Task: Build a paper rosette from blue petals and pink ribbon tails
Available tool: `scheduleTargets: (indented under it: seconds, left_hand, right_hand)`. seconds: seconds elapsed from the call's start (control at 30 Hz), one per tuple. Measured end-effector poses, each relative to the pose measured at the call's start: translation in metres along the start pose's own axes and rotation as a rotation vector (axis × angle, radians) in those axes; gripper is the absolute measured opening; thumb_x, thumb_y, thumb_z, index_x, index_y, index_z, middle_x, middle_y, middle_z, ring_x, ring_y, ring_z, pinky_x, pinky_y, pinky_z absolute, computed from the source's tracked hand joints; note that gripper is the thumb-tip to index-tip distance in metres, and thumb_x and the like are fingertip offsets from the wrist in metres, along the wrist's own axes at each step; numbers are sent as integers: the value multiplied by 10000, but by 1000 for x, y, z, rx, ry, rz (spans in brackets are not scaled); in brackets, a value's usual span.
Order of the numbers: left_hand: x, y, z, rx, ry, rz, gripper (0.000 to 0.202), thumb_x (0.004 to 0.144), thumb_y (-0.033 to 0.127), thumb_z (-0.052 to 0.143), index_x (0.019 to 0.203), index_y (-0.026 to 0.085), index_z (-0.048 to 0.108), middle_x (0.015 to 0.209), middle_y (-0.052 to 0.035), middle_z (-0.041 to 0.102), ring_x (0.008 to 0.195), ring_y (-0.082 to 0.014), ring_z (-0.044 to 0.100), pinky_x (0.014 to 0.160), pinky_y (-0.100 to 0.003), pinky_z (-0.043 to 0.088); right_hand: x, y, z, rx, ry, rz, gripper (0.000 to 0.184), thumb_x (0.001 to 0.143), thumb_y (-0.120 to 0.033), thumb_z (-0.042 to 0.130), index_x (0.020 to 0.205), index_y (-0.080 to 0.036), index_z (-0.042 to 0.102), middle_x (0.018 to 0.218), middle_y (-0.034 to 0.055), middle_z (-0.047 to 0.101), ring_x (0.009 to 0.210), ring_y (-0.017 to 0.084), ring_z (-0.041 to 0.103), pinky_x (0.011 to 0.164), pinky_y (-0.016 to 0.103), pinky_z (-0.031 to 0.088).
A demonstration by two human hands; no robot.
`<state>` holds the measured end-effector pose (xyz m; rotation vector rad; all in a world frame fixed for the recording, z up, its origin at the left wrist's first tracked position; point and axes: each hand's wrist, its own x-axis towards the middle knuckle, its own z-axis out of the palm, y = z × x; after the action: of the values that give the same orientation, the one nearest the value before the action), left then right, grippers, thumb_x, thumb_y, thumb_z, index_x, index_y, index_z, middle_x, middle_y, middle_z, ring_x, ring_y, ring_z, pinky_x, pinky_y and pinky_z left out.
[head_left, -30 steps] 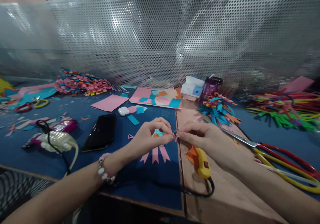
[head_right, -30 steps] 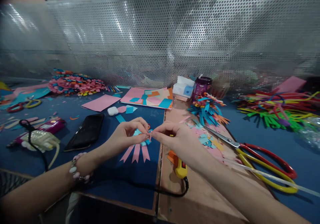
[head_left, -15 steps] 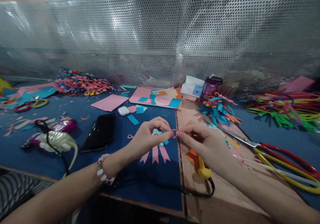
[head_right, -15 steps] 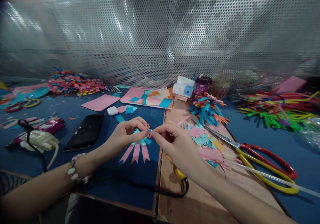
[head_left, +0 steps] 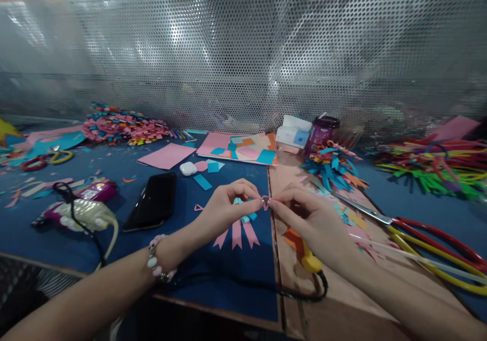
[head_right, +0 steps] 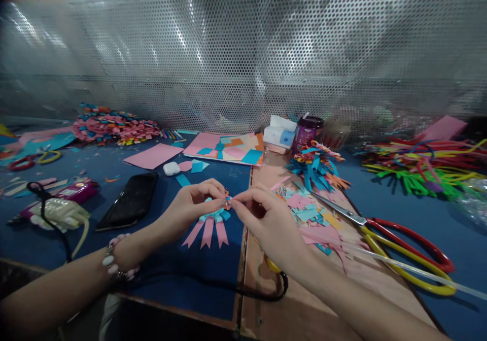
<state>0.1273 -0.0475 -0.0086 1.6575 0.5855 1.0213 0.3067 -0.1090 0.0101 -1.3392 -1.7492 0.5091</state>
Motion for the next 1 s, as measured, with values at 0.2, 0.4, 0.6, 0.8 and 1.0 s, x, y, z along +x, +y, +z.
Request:
scheduleTargets:
  seconds: [0.2, 0.4, 0.6, 0.8, 1.0]
  left_hand:
    - [0, 0, 0, -14, -4, -15, 129, 789, 269, 677, 739, 150, 685, 875, -39, 569, 862, -162, 550, 777, -284, 413]
    - [0, 1, 1, -31, -16, -30, 128, 793, 259, 676, 735, 145, 677, 871, -36, 557, 851, -155, 543, 751, -272, 409]
    - [0, 0, 1, -10, -30, -26, 121, 798, 258, 673, 745, 149, 677, 878, -36, 565, 860, -156, 543, 761, -274, 405]
    - [1, -1, 1, 27, -35, -18, 118, 799, 259, 663, 743, 155, 670, 876, -37, 581, 844, -155, 547, 756, -274, 408]
    - [2, 0, 1, 73, 7, -2, 150, 799, 283, 666, 732, 149, 658, 870, -40, 579, 859, -164, 556, 755, -280, 414]
  right_hand:
    - [-1, 3, 2, 17, 0, -2, 188, 878, -376, 573, 810, -224, 661, 695, -9, 545, 628, 139, 503, 573, 271, 391]
    - [-1, 3, 3, 44, 14, 0, 175, 871, -365, 585, 804, -224, 662, 699, -14, 542, 628, 135, 494, 570, 267, 382]
    - [-2, 3, 3, 73, 7, 32, 192, 873, -378, 576, 818, -217, 667, 718, -4, 560, 638, 140, 500, 574, 269, 383]
    - [-1, 2, 2, 100, 0, 39, 208, 862, -393, 586, 782, -214, 657, 715, -5, 560, 639, 138, 495, 572, 266, 373]
    - [-2, -1, 3, 137, -12, 83, 203, 853, -390, 594, 763, -215, 643, 665, -24, 514, 593, 127, 472, 536, 260, 362]
